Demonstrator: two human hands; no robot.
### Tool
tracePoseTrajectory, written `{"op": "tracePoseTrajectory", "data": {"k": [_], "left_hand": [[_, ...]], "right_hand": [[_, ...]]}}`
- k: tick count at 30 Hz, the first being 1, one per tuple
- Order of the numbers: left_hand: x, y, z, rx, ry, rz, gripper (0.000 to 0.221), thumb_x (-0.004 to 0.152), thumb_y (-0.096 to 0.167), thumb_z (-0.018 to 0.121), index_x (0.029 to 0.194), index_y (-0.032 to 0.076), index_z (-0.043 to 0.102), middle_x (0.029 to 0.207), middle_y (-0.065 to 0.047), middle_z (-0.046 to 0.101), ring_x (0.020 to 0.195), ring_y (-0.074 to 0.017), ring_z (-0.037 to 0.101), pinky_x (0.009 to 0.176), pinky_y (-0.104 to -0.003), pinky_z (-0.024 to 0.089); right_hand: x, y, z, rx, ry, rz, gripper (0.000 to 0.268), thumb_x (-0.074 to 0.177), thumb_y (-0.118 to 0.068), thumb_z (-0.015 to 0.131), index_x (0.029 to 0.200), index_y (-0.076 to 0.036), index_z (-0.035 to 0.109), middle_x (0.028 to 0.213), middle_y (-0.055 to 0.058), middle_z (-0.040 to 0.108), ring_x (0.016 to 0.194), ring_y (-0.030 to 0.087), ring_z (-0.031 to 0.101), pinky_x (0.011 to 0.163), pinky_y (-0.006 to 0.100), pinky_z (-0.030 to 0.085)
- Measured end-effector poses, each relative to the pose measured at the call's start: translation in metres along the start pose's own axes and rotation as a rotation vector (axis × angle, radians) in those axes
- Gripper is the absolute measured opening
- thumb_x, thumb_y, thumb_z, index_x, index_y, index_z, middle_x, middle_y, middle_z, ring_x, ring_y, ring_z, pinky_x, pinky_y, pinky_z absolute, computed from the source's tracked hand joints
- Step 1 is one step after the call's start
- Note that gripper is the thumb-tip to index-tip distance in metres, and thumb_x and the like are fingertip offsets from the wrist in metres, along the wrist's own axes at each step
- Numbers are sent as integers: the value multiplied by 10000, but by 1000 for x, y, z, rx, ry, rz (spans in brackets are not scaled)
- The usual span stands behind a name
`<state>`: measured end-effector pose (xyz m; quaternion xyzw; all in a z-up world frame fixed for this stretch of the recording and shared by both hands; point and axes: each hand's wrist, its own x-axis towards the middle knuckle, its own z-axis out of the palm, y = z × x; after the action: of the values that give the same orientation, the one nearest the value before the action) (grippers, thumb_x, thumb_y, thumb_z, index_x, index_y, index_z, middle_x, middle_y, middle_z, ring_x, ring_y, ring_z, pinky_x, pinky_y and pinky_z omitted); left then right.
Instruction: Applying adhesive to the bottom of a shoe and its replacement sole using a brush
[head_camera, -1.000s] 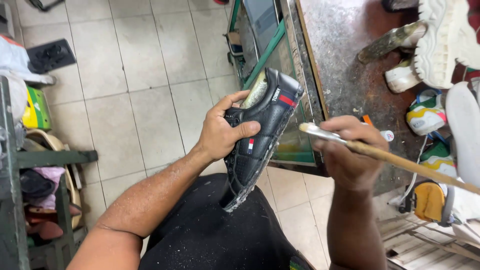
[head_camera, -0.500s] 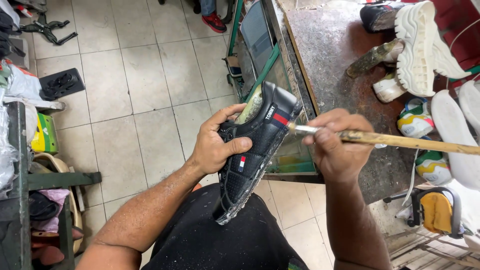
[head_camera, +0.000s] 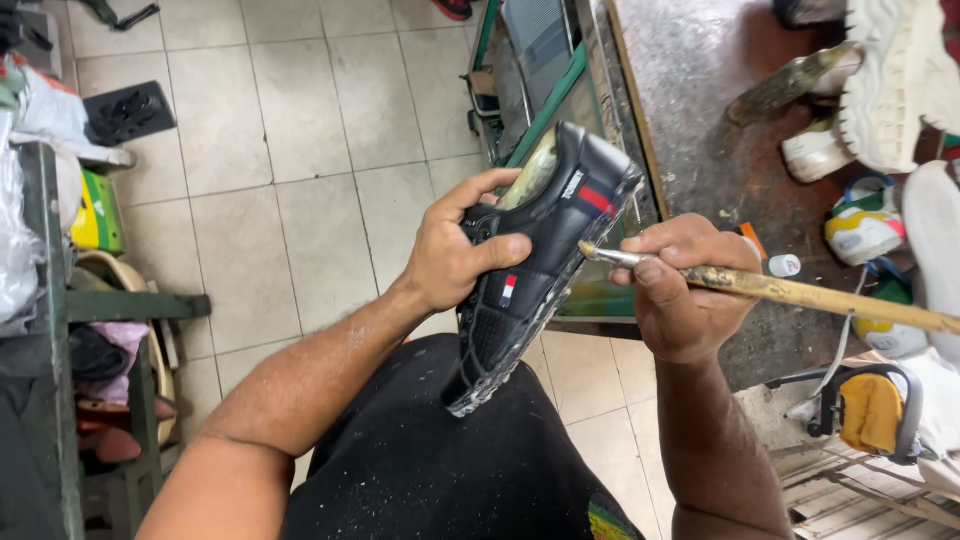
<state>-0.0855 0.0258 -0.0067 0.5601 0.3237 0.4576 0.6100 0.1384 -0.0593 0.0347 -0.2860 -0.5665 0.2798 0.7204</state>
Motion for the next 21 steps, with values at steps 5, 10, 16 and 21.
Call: {"op": "tracePoseTrajectory", "data": {"k": [5, 10, 16, 21], "left_hand": [[-1, 1, 8, -58, 32, -43, 714, 700, 438, 938, 1338, 231, 693, 1010, -11, 670, 890, -88, 617, 803, -274, 575], [3, 7, 15, -156, 72, -70, 679, 716, 379, 945, 1322, 205, 694, 951, -10, 660, 828, -87, 634, 741, -249, 588], [5, -3, 16, -207, 80, -82, 678, 729, 349, 958, 1328, 186, 685, 939, -27, 652, 821, -94, 654, 734, -256, 611], [3, -1, 10, -57, 6, -20, 686, 747, 408, 906, 1348, 207, 644, 1049, -7, 696, 930, -91, 670, 843, -269, 610]], "right_hand": [[-15, -2, 7, -22, -61, -8, 204, 904, 66, 700, 960, -18, 523, 912, 289, 651, 645, 247, 731, 620, 290, 646], [-32, 4, 3, -75, -146, -68, 183, 872, 43, 721, 945, -55, 585, 923, 257, 689, 614, 203, 713, 555, 250, 607], [-24, -31, 39, -91, -340, 44, 167, 787, -12, 783, 806, -104, 645, 857, 200, 759, 510, 121, 666, 467, 242, 552], [-17, -6, 5, -135, -146, 26, 130, 936, -12, 646, 981, -88, 551, 925, 246, 671, 597, 201, 647, 550, 246, 573]]}}
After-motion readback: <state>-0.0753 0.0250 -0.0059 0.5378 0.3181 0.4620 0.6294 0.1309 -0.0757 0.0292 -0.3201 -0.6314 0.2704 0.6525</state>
